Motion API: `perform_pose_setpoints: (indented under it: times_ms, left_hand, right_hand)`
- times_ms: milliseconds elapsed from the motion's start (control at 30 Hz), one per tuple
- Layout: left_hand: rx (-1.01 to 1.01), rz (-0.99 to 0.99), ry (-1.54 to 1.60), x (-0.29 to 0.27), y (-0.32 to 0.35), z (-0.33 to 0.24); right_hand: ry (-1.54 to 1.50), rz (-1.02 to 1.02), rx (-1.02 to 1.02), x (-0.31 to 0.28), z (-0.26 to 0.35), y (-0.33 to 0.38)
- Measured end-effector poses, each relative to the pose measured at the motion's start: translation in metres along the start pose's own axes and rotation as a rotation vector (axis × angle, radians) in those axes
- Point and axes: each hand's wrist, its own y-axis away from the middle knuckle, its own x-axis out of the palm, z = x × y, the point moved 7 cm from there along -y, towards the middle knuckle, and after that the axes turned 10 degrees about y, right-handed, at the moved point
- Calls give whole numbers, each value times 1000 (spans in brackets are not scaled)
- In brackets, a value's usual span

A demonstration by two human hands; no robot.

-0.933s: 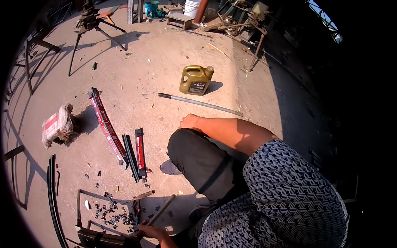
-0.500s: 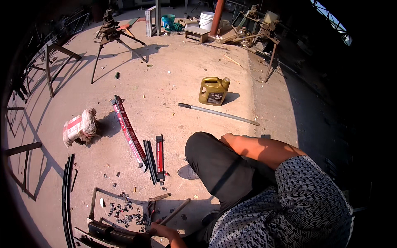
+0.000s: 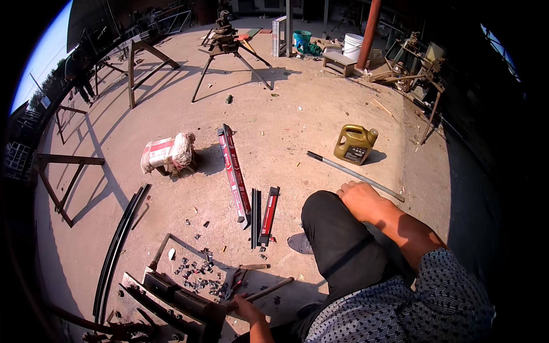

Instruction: The person sits on the floor and uses pliers to insert small metal pieces into a large metal frame. They repeatedly pick up pieces, place them into slots, and adjust them with the tool.

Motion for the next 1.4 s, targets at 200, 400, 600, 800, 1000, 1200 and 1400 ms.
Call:
perform_pose_setpoints:
  times_ms: [200, 400, 600, 800, 1000, 1200, 1400]
  left_hand:
    - [-53, 6, -62, -6, -12, 14]
    - [-46, 5, -71, -14, -10, 7]
    - [-42, 63, -21, -4, -3, -3]
    - [-50, 81, 6, -4, -8, 16]
    - [12, 66, -15, -6, -4, 11]
    - [-14, 11, -10, 0, -4, -8]
    - [42, 38, -84, -4, 1, -13]
  right_hand:
    - [-46, -278, 11, -84, 16, -21]
    - [-174, -303, -65, -101, 31, -55]
    - [-390, -233, -364, -96, 95, -101]
    - [-206, -120, -607, -92, 161, -156]
    - [-214, -104, -780, -79, 224, -178]
    - [-254, 101, -957, -48, 272, -165]
    - [-330, 131, -1315, -24, 349, -130]
